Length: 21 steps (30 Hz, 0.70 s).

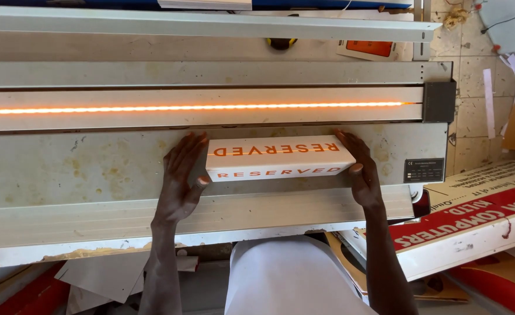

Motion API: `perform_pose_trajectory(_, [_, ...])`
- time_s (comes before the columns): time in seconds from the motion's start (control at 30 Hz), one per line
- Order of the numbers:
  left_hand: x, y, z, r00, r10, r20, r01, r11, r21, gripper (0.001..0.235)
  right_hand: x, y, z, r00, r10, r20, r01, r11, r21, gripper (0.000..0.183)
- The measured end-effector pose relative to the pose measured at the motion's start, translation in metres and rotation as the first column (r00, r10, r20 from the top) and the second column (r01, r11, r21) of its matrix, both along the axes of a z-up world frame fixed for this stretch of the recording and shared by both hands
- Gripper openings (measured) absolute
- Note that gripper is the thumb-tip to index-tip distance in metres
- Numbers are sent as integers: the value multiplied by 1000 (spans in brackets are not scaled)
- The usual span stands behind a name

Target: Heating and bending acrylic 'RESERVED' signs into a tent shape using a heat bending machine.

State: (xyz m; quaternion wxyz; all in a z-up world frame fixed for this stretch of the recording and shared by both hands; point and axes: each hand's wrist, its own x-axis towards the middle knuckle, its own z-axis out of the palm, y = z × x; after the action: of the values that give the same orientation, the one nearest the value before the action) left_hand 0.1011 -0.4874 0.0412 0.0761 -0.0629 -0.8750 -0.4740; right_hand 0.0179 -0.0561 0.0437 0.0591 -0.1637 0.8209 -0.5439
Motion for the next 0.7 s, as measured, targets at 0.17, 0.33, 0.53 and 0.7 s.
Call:
perform_pose_trajectory(0.17, [9, 16, -17, 965, 96, -243, -72, 992, 106, 50, 4, 6, -15, 993, -99, -57, 91, 988, -124, 77])
perform_pose_trajectory(0.33, [8, 23, -21, 930, 171, -326, -132, 981, 139, 29, 4, 7, -19, 990, -108, -94, 84, 971, -226, 58])
perform_pose_trajectory(0.53, [-2, 29, 1, 964, 224, -140, -168, 929, 330, 19, 6, -5, -8, 959, -239, -150, 212, 962, -174, 47])
perform_pose_trajectory(0.7, [6, 36, -5, 905, 378, -196, -316, 905, 286, 25, 13, -13, -3, 947, -305, -100, 284, 941, -183, 38])
